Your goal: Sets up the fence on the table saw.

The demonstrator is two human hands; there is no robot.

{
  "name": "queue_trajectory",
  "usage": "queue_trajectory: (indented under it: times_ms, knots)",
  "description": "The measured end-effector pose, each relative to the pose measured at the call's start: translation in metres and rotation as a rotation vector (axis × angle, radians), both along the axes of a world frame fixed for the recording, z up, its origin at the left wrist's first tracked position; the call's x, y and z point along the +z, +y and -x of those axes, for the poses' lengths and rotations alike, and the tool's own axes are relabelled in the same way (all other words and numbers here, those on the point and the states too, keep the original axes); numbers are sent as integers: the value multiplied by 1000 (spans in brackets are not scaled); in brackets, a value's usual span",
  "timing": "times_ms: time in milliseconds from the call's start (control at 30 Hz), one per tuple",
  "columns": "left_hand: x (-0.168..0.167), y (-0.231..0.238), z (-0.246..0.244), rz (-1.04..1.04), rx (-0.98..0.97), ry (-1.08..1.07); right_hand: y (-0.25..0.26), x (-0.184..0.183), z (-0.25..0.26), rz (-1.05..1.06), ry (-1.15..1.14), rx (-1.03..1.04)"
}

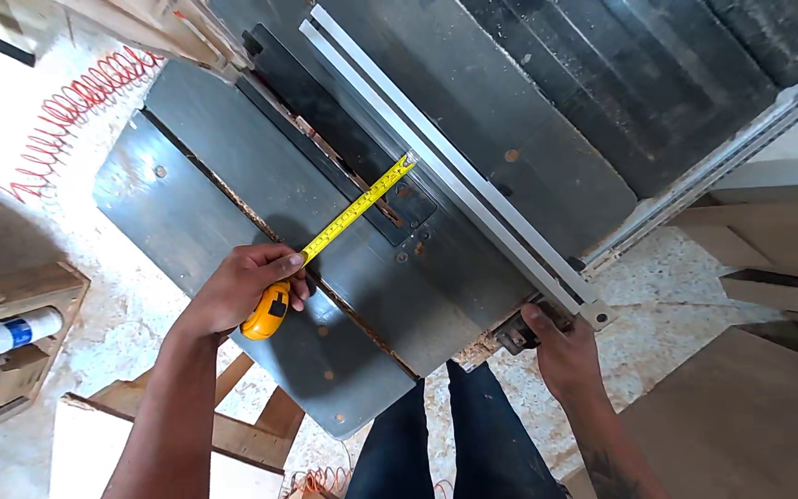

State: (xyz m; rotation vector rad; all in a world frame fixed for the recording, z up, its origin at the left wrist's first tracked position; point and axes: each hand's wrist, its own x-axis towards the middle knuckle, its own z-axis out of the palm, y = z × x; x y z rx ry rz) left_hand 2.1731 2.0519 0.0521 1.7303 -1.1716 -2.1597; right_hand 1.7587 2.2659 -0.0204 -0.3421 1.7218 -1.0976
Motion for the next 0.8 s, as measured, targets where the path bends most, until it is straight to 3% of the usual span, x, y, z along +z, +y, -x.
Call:
queue_trajectory:
  times_ms: [233, 567, 800]
  knots:
    - [-1, -2, -4, -11, -18, 9, 4, -17, 1, 161, -141, -18]
    - [-2, -3, -4, -25, -20, 21, 0, -1, 4, -18, -32, -7]
    - [-2, -6, -3, -38, -23, 28, 0, -5, 6, 32, -76, 9]
